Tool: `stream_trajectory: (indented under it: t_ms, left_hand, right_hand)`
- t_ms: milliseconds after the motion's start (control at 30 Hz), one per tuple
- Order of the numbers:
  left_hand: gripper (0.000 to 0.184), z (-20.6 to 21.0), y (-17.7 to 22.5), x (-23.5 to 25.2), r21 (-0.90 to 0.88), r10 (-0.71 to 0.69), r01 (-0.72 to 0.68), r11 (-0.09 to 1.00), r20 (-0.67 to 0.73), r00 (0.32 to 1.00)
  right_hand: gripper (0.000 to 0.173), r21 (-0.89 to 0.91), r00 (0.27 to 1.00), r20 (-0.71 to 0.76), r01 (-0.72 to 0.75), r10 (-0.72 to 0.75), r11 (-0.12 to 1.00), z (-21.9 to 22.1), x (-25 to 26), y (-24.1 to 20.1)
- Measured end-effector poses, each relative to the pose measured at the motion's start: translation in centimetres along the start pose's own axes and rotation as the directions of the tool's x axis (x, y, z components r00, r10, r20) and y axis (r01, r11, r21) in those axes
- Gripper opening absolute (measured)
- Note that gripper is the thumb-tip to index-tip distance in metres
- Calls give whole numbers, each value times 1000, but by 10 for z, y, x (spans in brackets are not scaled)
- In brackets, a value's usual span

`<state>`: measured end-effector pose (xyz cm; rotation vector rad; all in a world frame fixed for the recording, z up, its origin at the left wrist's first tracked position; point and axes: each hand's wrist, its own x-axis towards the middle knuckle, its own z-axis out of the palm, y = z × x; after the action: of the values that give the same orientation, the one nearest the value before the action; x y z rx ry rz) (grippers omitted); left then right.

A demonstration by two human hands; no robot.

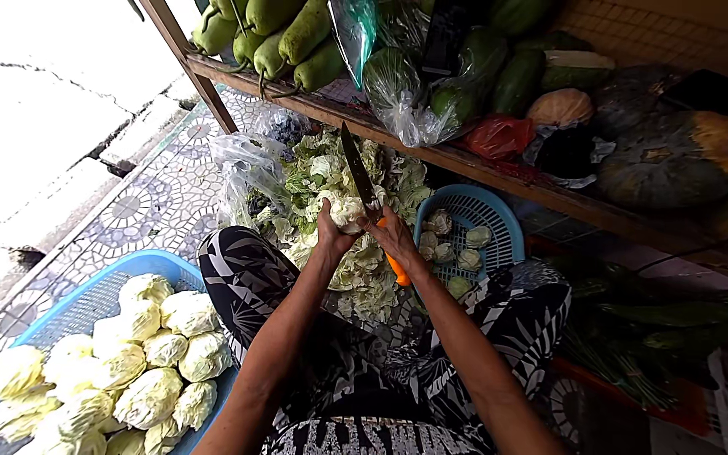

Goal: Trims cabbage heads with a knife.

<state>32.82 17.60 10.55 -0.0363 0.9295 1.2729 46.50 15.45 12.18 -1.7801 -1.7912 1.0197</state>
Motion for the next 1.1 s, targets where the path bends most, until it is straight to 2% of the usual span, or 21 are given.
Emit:
stream_trajectory:
  t_ms: [67, 100, 167, 267, 367, 467, 567, 667, 733, 800, 933, 1033, 1100]
  left_hand:
    - [68, 0, -1, 1, -42, 42, -41, 998, 25, 999]
    - [66, 0, -2, 2, -64, 65, -63, 996, 38, 997]
    - [65, -4, -3, 4, -50, 148, -142, 989, 122, 981]
    - [66, -9, 1, 3, 17, 277, -294, 956, 291, 916]
    - [65, -11, 5, 3, 5, 317, -350, 937, 414, 853]
    - [67, -12, 4, 3, -3, 294, -328, 945, 454, 841]
    - [73, -12, 5, 6, -23, 262, -281, 959, 441, 858]
    - [80, -1, 9, -5, -108, 159, -132, 985, 304, 939]
    - [76, 2, 9, -7, -147, 125, -89, 985, 260, 957]
    - [68, 4, 9, -6, -139, 108, -73, 988, 263, 959]
    - [62, 4, 5, -7, -58, 10, 4, 998, 246, 969]
    - [55, 4, 3, -6, -15, 29, -26, 1000, 248, 968]
    - [49, 4, 1, -4, -6, 59, -59, 998, 263, 963]
  right_hand:
    - [84, -134, 997, -71, 33, -42, 990, 5, 1, -4]
    - [86, -143, 994, -93, 41, -55, 989, 8, 1, -4]
    - [79, -55, 994, -104, 39, -44, 998, 9, 0, -3]
    - [63, 126, 996, -91, 30, -19, 992, 7, 2, 3]
    - [63, 140, 987, -151, 76, -55, 987, 5, 2, 9]
    - [74, 184, 970, -244, 35, 11, 982, 7, 0, 11]
    - [64, 214, 943, -319, -28, 97, 976, 22, 11, 34]
    - [58, 181, 937, -268, -178, 222, 967, 38, 13, 62]
    - [57, 167, 932, -209, -264, 296, 950, 47, 8, 75]
    - [61, 205, 932, -178, -279, 316, 938, 46, 0, 69]
    - [67, 188, 964, -195, -144, 181, 972, 23, -6, 40]
    - [79, -28, 968, -249, 36, -42, 999, -3, -9, 12]
    - [84, -200, 943, -277, 128, -182, 971, -13, -11, 0]
